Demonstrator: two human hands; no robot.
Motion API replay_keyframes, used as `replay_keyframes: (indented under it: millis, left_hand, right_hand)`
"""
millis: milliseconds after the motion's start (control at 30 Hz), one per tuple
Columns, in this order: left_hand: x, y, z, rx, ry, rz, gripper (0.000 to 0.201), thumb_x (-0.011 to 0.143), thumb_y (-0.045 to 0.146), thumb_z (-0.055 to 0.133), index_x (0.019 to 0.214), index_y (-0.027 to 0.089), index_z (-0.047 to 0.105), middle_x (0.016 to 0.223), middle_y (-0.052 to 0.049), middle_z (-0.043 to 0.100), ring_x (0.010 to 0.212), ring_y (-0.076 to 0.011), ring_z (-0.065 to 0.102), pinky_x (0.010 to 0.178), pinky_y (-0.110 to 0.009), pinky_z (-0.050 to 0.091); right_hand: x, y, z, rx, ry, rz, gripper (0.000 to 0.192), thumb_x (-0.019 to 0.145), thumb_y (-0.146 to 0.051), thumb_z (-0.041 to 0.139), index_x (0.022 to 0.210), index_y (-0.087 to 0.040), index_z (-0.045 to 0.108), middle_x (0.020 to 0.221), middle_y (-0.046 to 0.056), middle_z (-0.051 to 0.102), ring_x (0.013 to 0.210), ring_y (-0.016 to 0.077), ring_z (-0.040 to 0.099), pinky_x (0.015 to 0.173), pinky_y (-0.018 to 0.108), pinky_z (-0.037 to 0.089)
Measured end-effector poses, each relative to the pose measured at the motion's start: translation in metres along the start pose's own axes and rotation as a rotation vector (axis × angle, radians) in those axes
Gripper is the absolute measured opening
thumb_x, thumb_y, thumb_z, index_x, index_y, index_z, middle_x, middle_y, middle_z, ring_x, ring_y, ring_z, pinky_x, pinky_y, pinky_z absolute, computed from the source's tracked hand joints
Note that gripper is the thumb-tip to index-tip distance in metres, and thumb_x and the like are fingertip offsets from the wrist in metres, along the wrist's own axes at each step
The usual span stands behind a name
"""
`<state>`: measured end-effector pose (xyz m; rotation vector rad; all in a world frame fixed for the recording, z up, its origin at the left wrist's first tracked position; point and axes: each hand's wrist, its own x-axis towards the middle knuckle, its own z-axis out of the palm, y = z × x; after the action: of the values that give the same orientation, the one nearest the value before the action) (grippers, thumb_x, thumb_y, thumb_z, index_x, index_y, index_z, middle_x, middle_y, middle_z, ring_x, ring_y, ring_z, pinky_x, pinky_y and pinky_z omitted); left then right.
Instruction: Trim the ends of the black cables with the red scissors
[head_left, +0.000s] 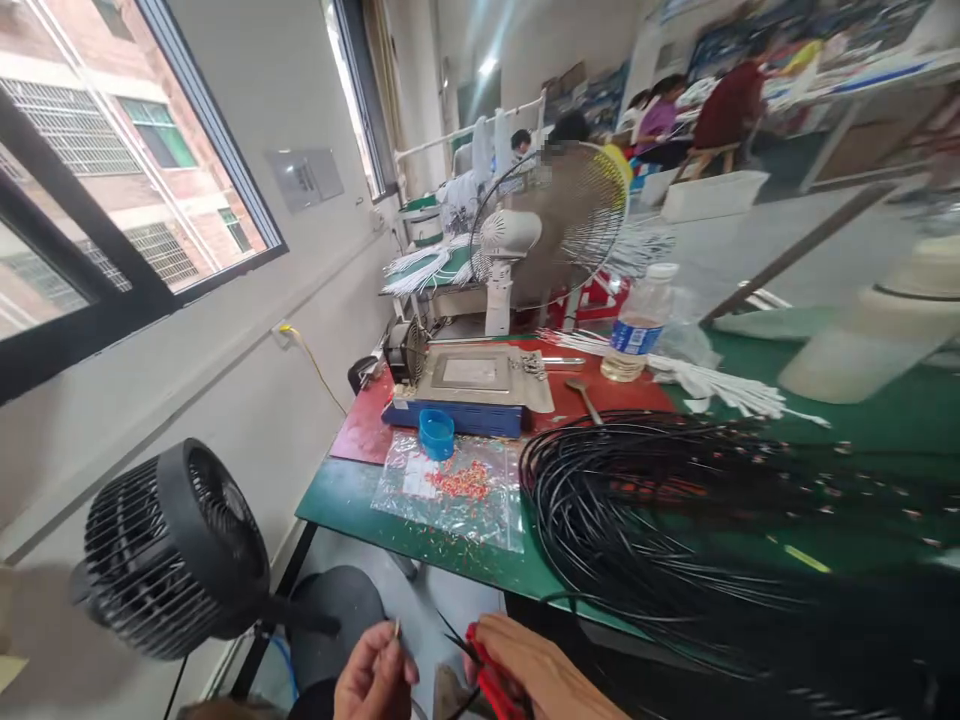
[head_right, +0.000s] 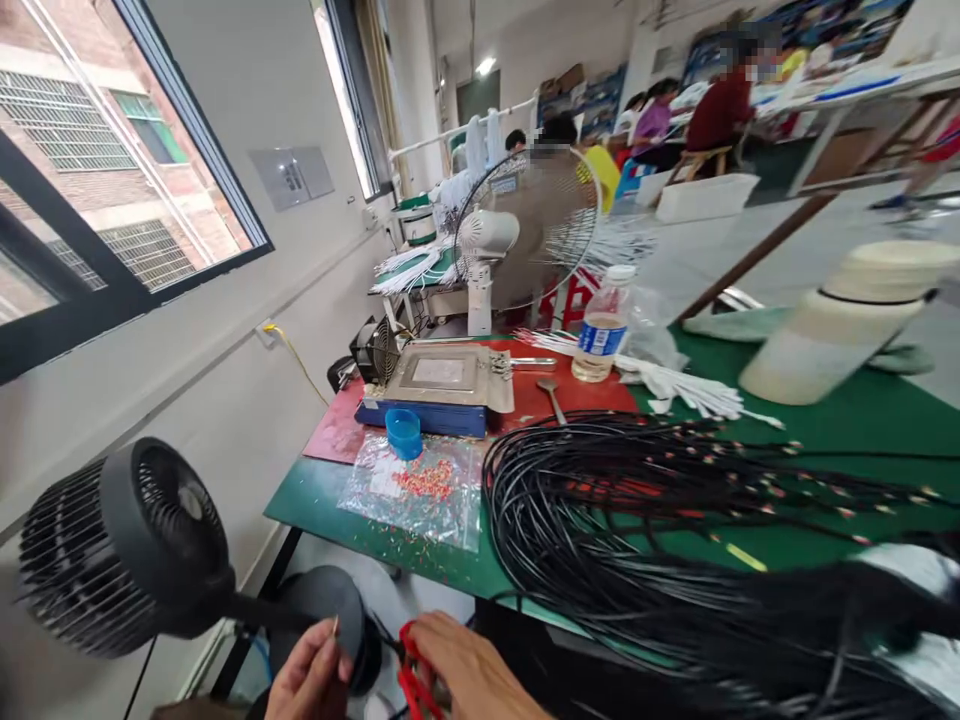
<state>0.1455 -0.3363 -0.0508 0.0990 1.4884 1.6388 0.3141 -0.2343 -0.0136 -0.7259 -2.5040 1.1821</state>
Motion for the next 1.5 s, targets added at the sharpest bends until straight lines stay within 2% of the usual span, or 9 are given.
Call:
replay_keyframes:
  millis: [100, 200, 367, 533, 700, 867, 1100, 1367, 1500]
  left_hand:
    - [-0.002, 0.005, 0.007, -0.016, -0.057, -0.033, 0.037, 0.046, 0.04, 0.074, 0.071, 0.017, 0.061, 0.042, 0.004, 0.053, 0.036, 0.002, 0.029, 0.038, -0.016, 0.009]
    - [-0.007, 0.006, 0.011, 0.028, -0.048, -0.023, 0.033, 0.049, 0.039, 0.073, 0.069, 0.015, 0.062, 0.045, 0.006, 0.05, 0.036, 0.003, 0.026, 0.039, -0.015, 0.012]
    - [-0.006, -0.001, 0.013, 0.078, -0.028, 0.047, 0.031, 0.054, 0.039, 0.07, 0.073, 0.015, 0.063, 0.044, 0.005, 0.047, 0.045, -0.0012, 0.037, 0.043, -0.015, 0.02]
    - [-0.006, -0.003, 0.016, 0.26, -0.008, 0.095, 0.039, 0.061, 0.045, 0.061, 0.084, 0.013, 0.059, 0.042, 0.006, 0.048, 0.037, 0.0001, 0.024, 0.041, -0.018, 0.011]
    - [-0.012, 0.005, 0.021, 0.446, 0.058, 0.216, 0.034, 0.062, 0.047, 0.058, 0.074, 0.015, 0.059, 0.045, 0.005, 0.05, 0.042, -0.0041, 0.033, 0.045, -0.019, 0.027]
    - [-0.014, 0.011, 0.024, 0.59, 0.04, 0.284, 0.028, 0.066, 0.046, 0.055, 0.065, 0.018, 0.058, 0.047, 0.005, 0.051, 0.05, -0.007, 0.043, 0.056, -0.018, 0.035]
    - [-0.01, 0.01, 0.022, 0.622, 0.026, 0.281, 0.027, 0.067, 0.045, 0.054, 0.064, 0.018, 0.058, 0.048, 0.004, 0.05, 0.051, -0.0078, 0.043, 0.058, -0.019, 0.035]
    - [-0.008, 0.009, 0.022, 0.565, 0.027, 0.239, 0.028, 0.067, 0.046, 0.054, 0.063, 0.018, 0.057, 0.049, 0.004, 0.05, 0.052, -0.0079, 0.043, 0.059, -0.019, 0.035]
    - [-0.008, 0.008, 0.024, 0.549, 0.053, 0.268, 0.028, 0.066, 0.046, 0.055, 0.063, 0.018, 0.057, 0.049, 0.004, 0.05, 0.054, -0.0082, 0.044, 0.058, -0.019, 0.037]
  right_hand:
    - [0.004, -0.001, 0.008, 0.019, -0.171, 0.129, 0.019, 0.068, -0.036, 0.061, 0.073, -0.019, 0.056, 0.076, -0.001, 0.057, 0.066, 0.013, 0.05, 0.059, 0.021, 0.034]
    - [0.011, 0.0, 0.012, 0.013, -0.197, 0.122, 0.023, 0.071, -0.042, 0.058, 0.071, -0.019, 0.054, 0.072, -0.002, 0.054, 0.062, 0.0111, 0.046, 0.055, 0.02, 0.029]
    - [0.019, 0.001, 0.013, 0.013, -0.221, 0.105, 0.034, 0.073, -0.052, 0.052, 0.07, -0.018, 0.054, 0.068, -0.002, 0.053, 0.056, 0.0094, 0.04, 0.051, 0.02, 0.023]
    - [0.02, 0.004, 0.015, 0.028, -0.218, 0.094, 0.039, 0.08, -0.053, 0.043, 0.07, -0.018, 0.056, 0.066, -0.002, 0.053, 0.055, 0.0088, 0.041, 0.05, 0.019, 0.023]
    - [0.022, 0.011, 0.018, 0.017, -0.211, 0.08, 0.04, 0.081, -0.051, 0.043, 0.067, -0.017, 0.057, 0.062, -0.001, 0.053, 0.052, 0.0081, 0.038, 0.051, 0.019, 0.023]
    - [0.023, 0.016, 0.021, 0.063, -0.198, 0.081, 0.043, 0.081, -0.052, 0.043, 0.06, -0.015, 0.054, 0.053, -0.003, 0.043, 0.048, 0.0066, 0.032, 0.048, 0.019, 0.02]
    - [0.027, 0.015, 0.018, 0.122, -0.22, 0.112, 0.047, 0.078, -0.054, 0.045, 0.053, -0.014, 0.048, 0.047, -0.005, 0.029, 0.045, 0.0052, 0.025, 0.044, 0.019, 0.017]
    - [0.029, 0.012, 0.02, -0.008, -0.19, 0.081, 0.041, 0.08, -0.049, 0.043, 0.058, -0.015, 0.053, 0.053, -0.002, 0.043, 0.047, 0.0068, 0.03, 0.047, 0.02, 0.019]
    - [0.029, 0.013, 0.023, -0.022, -0.171, 0.073, 0.039, 0.082, -0.043, 0.041, 0.056, -0.015, 0.049, 0.052, -0.003, 0.041, 0.047, 0.0067, 0.028, 0.047, 0.021, 0.017]
